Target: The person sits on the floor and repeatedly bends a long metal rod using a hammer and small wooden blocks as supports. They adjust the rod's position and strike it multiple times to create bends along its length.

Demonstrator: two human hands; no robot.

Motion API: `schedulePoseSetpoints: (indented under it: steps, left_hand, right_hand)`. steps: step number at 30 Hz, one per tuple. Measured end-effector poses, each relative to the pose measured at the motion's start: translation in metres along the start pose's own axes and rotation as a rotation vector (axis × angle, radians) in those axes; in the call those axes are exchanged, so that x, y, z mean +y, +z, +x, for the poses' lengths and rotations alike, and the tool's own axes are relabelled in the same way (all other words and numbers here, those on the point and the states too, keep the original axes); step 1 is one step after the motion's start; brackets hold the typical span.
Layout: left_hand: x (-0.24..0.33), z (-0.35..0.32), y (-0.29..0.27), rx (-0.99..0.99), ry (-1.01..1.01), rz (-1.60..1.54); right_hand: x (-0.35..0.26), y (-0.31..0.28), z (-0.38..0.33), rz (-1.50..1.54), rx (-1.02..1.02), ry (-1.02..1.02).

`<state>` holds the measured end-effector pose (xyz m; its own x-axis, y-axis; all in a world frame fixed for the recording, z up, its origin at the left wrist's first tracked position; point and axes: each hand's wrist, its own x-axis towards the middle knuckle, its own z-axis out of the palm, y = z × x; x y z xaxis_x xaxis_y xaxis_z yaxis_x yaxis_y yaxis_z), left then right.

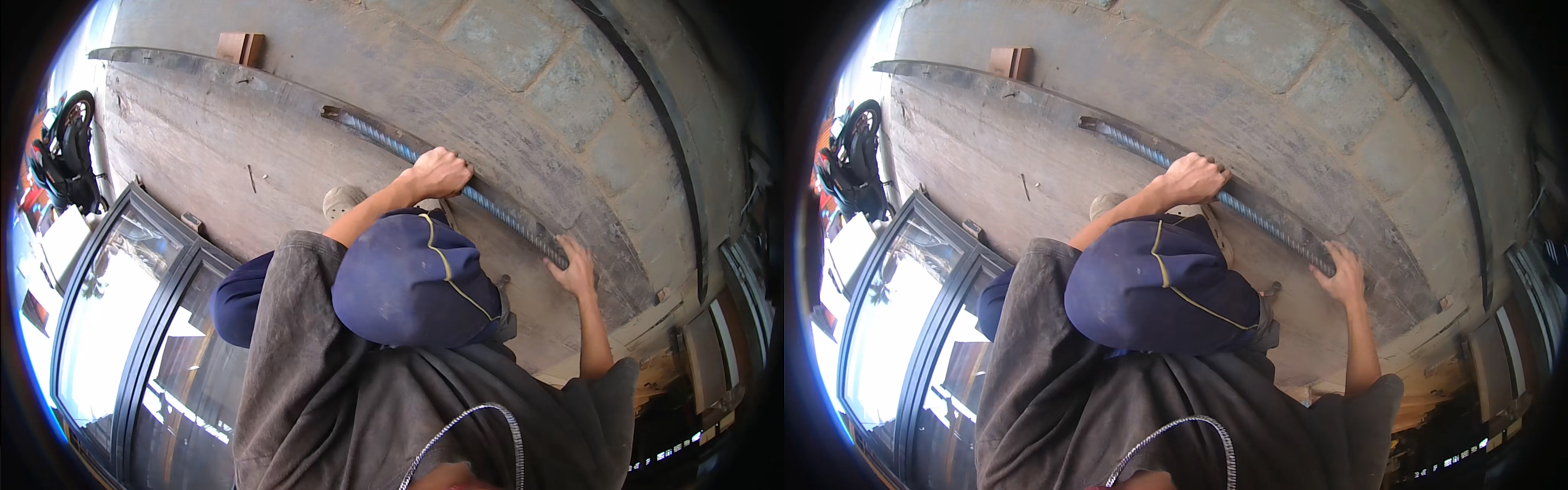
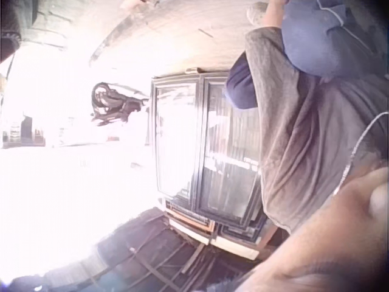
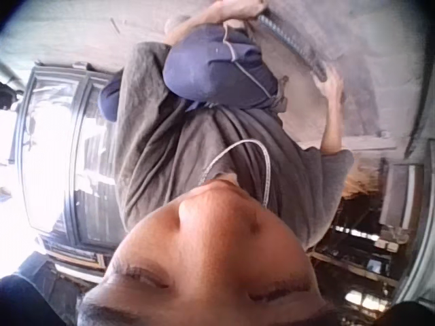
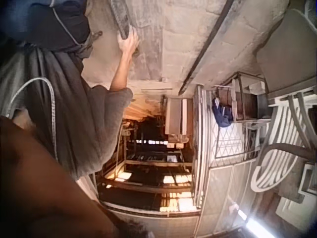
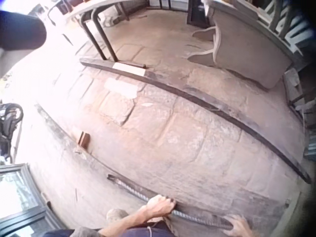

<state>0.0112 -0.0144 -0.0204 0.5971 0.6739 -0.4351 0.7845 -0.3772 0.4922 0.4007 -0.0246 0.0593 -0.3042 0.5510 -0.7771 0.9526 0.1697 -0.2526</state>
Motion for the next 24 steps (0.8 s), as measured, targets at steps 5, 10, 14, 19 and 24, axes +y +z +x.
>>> schedulePoseSetpoints:
  steps: [5,10,14,19,24]
  left_hand:
    - [-0.002,-0.002,0.006,0.032,0.023,0.001]
    - [0.002,-0.009,0.001,0.070,-0.006,0.016]
    - [0.023,0.002,-0.021,-0.179,-0.003,-0.004]
    - [0.099,0.037,0.006,0.052,0.116,0.011]
    - [0.152,0.066,0.039,0.111,-0.060,-0.032]
  right_hand:
    - [-0.004,0.007,-0.008,-0.009,0.100,0.035]
    - [0.001,0.011,-0.004,-0.041,-0.014,0.086]
    - [0.000,0.012,-0.009,-0.035,-0.081,0.134]
    - [-0.003,0.019,-0.014,-0.039,0.015,0.086]
    - [0.004,0.002,-0.014,0.091,0.075,0.144]
